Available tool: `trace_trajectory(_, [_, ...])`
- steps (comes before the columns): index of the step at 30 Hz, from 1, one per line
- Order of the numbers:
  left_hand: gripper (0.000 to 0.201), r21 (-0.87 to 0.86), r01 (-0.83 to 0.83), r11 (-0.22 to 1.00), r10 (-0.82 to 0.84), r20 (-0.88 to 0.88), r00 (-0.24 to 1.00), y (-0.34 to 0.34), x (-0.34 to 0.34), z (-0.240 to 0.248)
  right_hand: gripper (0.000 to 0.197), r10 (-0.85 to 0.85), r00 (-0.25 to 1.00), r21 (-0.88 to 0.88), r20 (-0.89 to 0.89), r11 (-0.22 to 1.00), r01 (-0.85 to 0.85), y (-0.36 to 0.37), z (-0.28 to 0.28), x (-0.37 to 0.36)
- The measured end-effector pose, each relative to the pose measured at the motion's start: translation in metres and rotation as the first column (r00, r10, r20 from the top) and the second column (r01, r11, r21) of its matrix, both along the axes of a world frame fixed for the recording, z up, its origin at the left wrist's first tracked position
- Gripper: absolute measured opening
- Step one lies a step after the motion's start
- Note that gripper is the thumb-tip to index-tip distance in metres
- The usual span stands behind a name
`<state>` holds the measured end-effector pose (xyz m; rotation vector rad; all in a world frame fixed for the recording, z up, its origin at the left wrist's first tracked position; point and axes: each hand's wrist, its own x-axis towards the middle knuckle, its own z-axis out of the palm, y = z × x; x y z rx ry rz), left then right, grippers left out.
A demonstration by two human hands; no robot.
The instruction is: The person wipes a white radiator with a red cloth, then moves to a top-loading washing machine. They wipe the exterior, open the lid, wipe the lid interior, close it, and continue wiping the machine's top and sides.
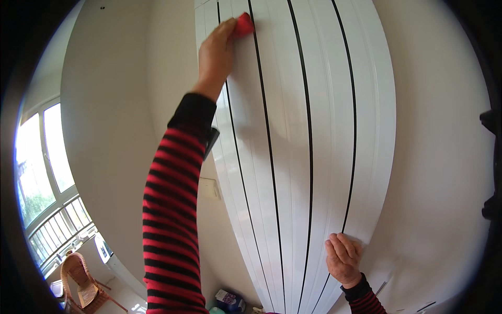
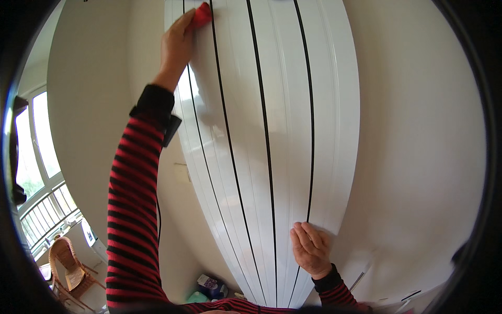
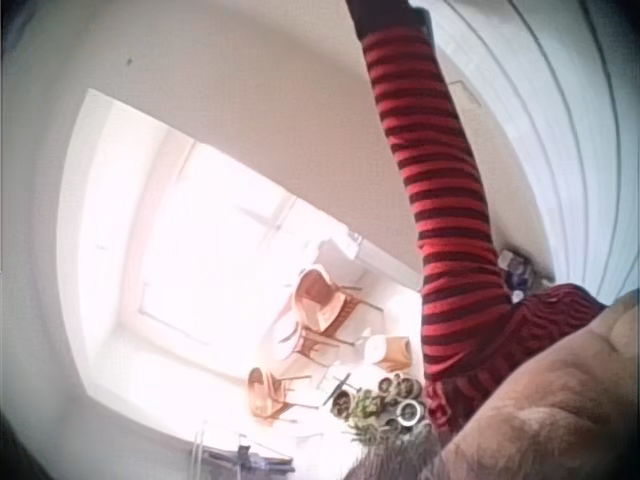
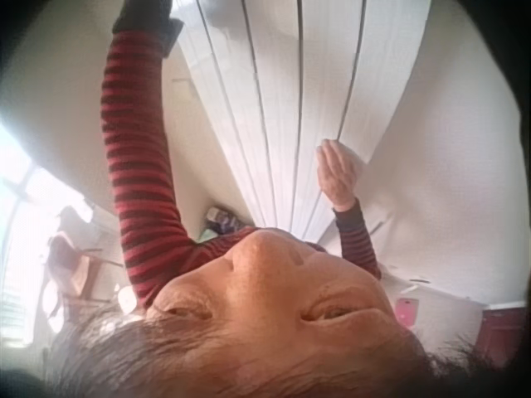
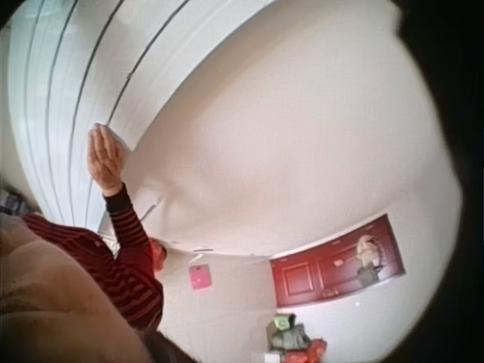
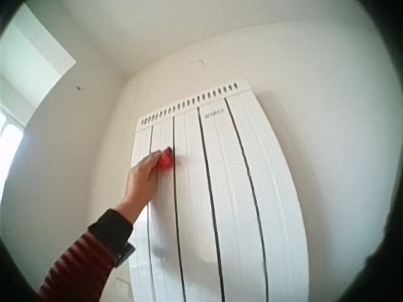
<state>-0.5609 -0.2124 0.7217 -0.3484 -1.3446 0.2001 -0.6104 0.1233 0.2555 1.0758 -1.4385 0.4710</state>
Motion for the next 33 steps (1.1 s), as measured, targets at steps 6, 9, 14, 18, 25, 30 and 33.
trace_trajectory(6, [0.064,-0.073,0.033,0.997,-0.016,0.225,0.974,0.008,0.03,-0.145,0.03,-0.041,0.999,-0.001,-0.011,0.999,0.041,0.0,-0.003,0.004])
trace_trajectory(9, [0.053,-0.061,0.056,0.997,-0.031,0.351,0.936,0.022,0.042,-0.227,0.027,-0.04,0.999,0.012,0.01,0.999,0.04,0.003,-0.002,0.009])
trace_trajectory(14, [0.053,-0.167,0.047,0.985,0.048,0.525,0.85,0.037,0.072,-0.292,0.025,-0.057,0.998,0.027,0.0,0.998,0.057,0.004,0.003,0.013])
trace_trajectory(18, [0.042,-0.182,0.022,0.983,0.07,0.486,0.871,0.035,0.076,-0.236,0.027,-0.042,0.999,0.027,-0.009,0.999,0.043,0.004,0.005,0.011])
trace_trajectory(25, [0.045,-0.28,-0.046,0.959,0.026,-0.076,0.997,0.062,0.021,0.023,0.031,-0.029,1.0,0.062,0.005,0.998,0.029,0.005,0.002,0.004])
trace_trajectory(30, [0.037,-0.051,0.262,0.964,-0.259,0.047,0.965,0.119,-0.024,0.103,0.03,-0.035,0.998,0.06,0.044,0.998,0.033,0.008,0.0,0.003])
trace_trajectory(33, [0.037,-0.161,0.019,0.987,-0.042,-0.137,0.99,0.13,-0.043,0.065,0.029,-0.022,0.998,0.067,0.061,0.998,0.018,0.009,-0.001,0.002])
